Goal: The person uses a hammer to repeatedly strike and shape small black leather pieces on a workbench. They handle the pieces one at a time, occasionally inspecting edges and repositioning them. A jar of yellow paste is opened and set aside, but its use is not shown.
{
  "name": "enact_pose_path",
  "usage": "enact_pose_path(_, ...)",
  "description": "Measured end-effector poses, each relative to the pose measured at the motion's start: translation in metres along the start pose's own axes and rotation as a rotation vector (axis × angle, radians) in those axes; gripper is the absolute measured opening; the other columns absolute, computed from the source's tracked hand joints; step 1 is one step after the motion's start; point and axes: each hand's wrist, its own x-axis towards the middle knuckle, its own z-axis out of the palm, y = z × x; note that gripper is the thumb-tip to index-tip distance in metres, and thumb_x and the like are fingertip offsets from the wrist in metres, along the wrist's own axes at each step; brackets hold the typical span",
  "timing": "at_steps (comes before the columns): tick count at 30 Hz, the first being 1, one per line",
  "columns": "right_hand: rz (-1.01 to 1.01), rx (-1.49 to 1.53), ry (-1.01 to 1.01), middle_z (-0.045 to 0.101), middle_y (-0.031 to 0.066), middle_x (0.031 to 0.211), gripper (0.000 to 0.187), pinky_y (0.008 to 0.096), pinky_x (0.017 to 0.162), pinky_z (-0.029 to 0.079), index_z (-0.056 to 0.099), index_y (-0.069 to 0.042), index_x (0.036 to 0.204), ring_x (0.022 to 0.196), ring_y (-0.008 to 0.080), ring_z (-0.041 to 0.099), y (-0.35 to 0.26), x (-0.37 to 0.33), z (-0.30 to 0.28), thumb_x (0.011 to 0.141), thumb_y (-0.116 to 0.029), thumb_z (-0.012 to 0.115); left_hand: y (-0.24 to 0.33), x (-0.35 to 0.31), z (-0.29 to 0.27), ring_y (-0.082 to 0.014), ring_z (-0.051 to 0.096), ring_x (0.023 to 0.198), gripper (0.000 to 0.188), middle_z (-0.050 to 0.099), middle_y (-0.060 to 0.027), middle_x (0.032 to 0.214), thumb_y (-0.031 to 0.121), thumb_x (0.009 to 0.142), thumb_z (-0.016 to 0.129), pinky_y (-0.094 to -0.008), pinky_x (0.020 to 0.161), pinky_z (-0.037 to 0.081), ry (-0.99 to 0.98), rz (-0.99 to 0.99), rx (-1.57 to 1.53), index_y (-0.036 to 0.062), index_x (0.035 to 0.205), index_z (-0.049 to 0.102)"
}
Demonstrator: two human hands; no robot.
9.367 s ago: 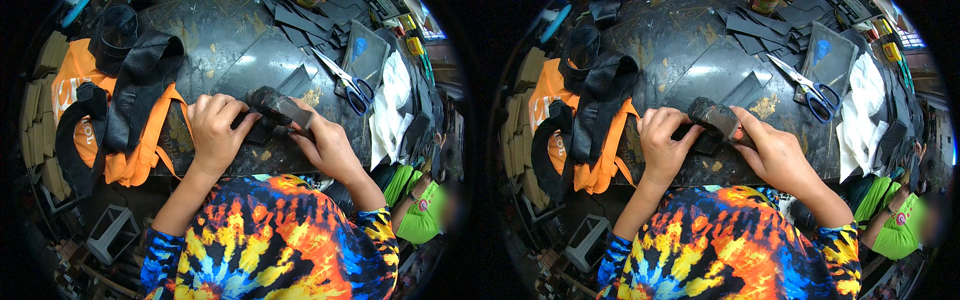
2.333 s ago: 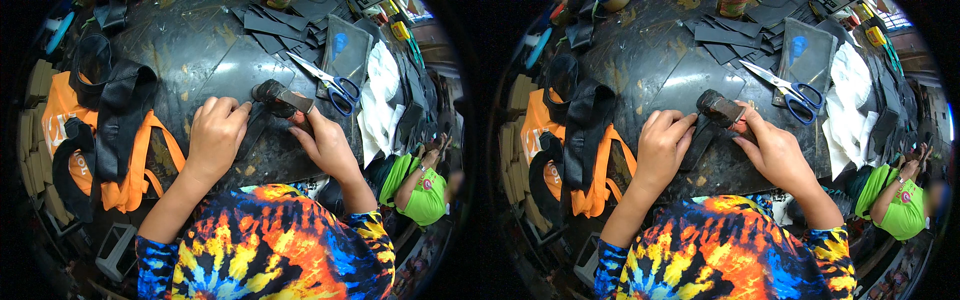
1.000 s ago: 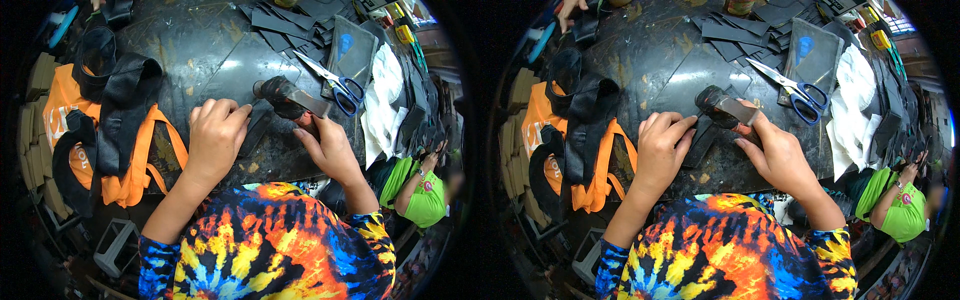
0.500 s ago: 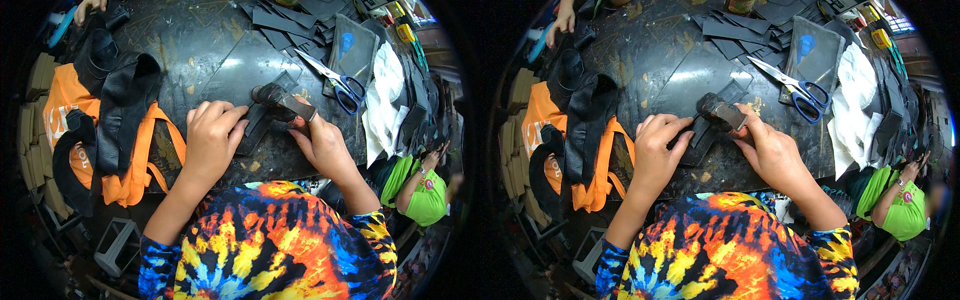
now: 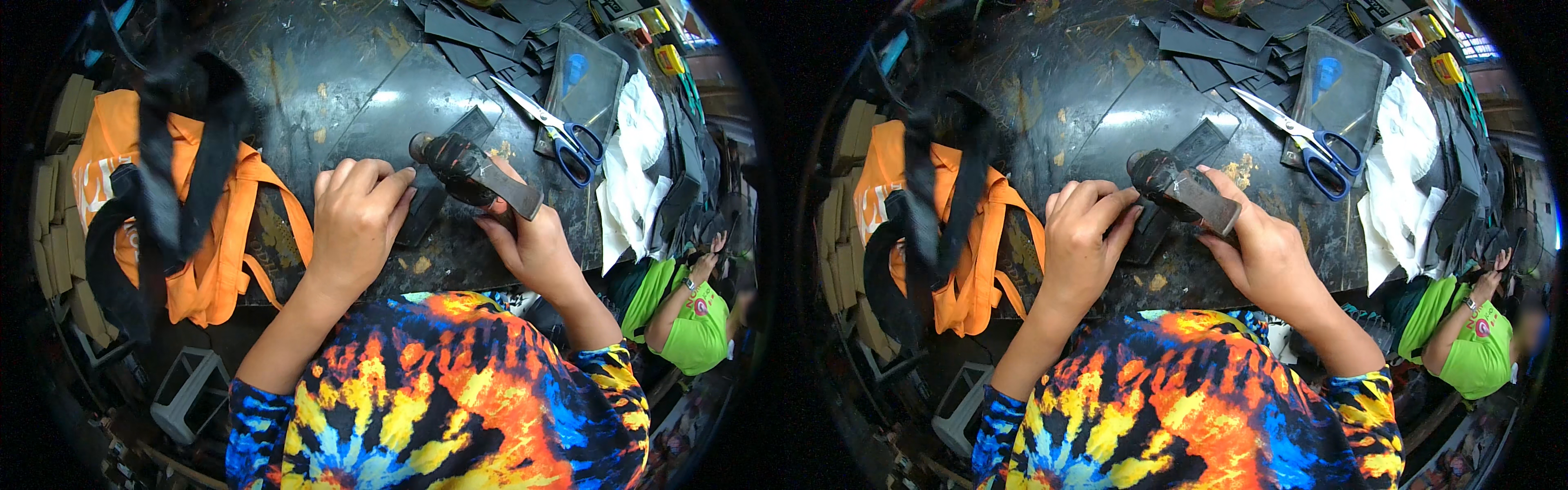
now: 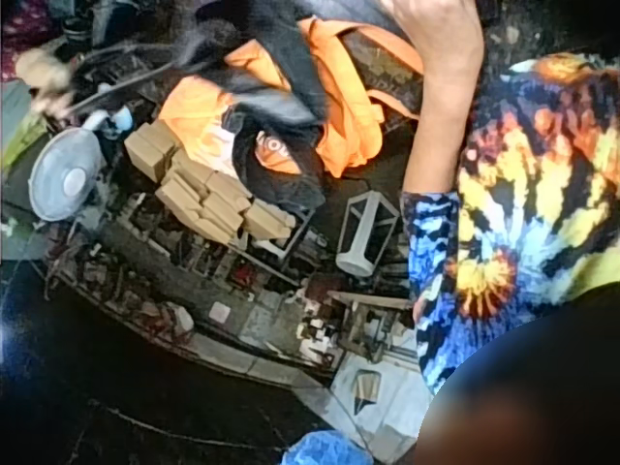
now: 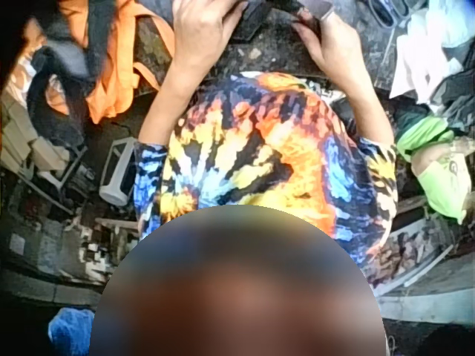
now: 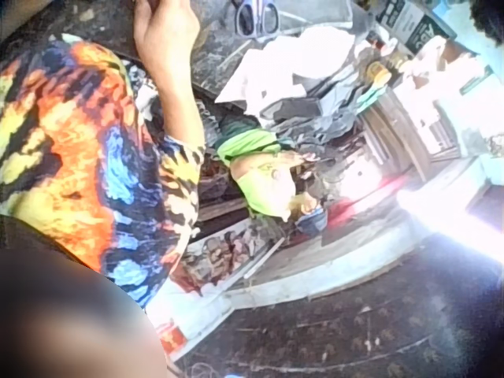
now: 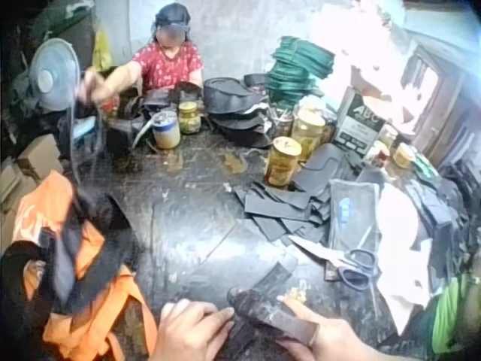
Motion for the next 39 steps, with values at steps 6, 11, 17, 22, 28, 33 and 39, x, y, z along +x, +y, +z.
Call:
enact_pose_path(6,0.066,-0.144,-0.091,0.072,0.0132,0.099,0.072,0.0453,0.077,0.059,0.043,-0.012,0.156,0.09,0.0401,0.073,0.002,-0.004,0.006,0.092,-0.009,0.076,0.001,-0.011,-0.004,-0.0251,0.061,0.093,0.024,0.069,-0.0006,0.099,0.016,0.08,0.086,-0.0406,0.082,0.042,0.084,-0.118,-0.019,0.0105,0.102,0.077)
enact_pose_path(11,0.117,-0.075,-0.129,0.072,0.0136,0.099,0.072,0.0447,0.077,0.059,0.043,-0.012,0.157,0.091,0.0397,0.073,-0.001,-0.001,-0.001,0.093,-0.009,0.076,0.002,-0.014,-0.003,-0.0251,0.061,0.093,0.024,0.071,-0.002,0.098,0.016,0.079,0.088,-0.039,0.085,0.044,0.074,-0.132,-0.001,0.011,0.101,0.079)
enact_pose_path(17,0.103,-0.055,-0.158,0.074,0.0155,0.107,0.074,0.0453,0.079,0.059,0.042,-0.013,0.158,0.095,0.0401,0.074,-0.007,0.001,-0.004,0.093,-0.009,0.076,0.002,-0.015,-0.002,-0.0234,0.06,0.09,0.023,0.069,-0.0001,0.096,0.016,0.079,0.087,-0.0386,0.082,0.042,0.1,-0.079,0.048,0.0125,0.101,0.08)
enact_pose_path(22,0.041,-0.058,-0.129,0.073,0.0148,0.104,0.075,0.0455,0.078,0.058,0.041,-0.012,0.159,0.093,0.0398,0.073,-0.007,-0.001,0.003,0.093,-0.008,0.076,0.002,-0.017,0.0,-0.0234,0.06,0.093,0.022,0.068,0.0003,0.097,0.017,0.08,0.086,-0.0396,0.083,0.041,0.099,-0.076,0.046,0.0123,0.101,0.079)
enact_pose_path(28,0.044,-0.115,-0.14,0.072,0.0149,0.1,0.075,0.0461,0.075,0.058,0.041,-0.011,0.158,0.088,0.0399,0.072,-0.006,-0.002,0.009,0.092,-0.008,0.076,-0.002,-0.017,0.001,-0.0234,0.06,0.094,0.022,0.068,0.0009,0.097,0.019,0.079,0.087,-0.0401,0.083,0.04,0.14,-0.134,0.009,0.0127,0.099,0.078)
enact_pose_path(33,0.069,-0.107,-0.159,0.072,0.0151,0.099,0.073,0.0476,0.075,0.058,0.043,-0.011,0.157,0.089,0.0407,0.073,-0.007,0.001,0.005,0.092,-0.008,0.076,-0.002,-0.018,0.002,-0.0235,0.06,0.093,0.022,0.069,0.0014,0.097,0.02,0.079,0.088,-0.0402,0.083,0.04,0.135,-0.13,0.018,0.0133,0.096,0.077)
enact_pose_path(39,0.055,-0.045,-0.124,0.074,0.0168,0.107,0.076,0.0459,0.078,0.059,0.042,-0.012,0.158,0.096,0.0407,0.074,-0.008,0.002,-0.001,0.091,-0.008,0.077,-0.001,-0.017,0.002,-0.0237,0.06,0.092,0.021,0.069,0.0006,0.096,0.02,0.078,0.088,-0.0396,0.084,0.04,0.135,-0.12,0.025,0.0127,0.095,0.077)
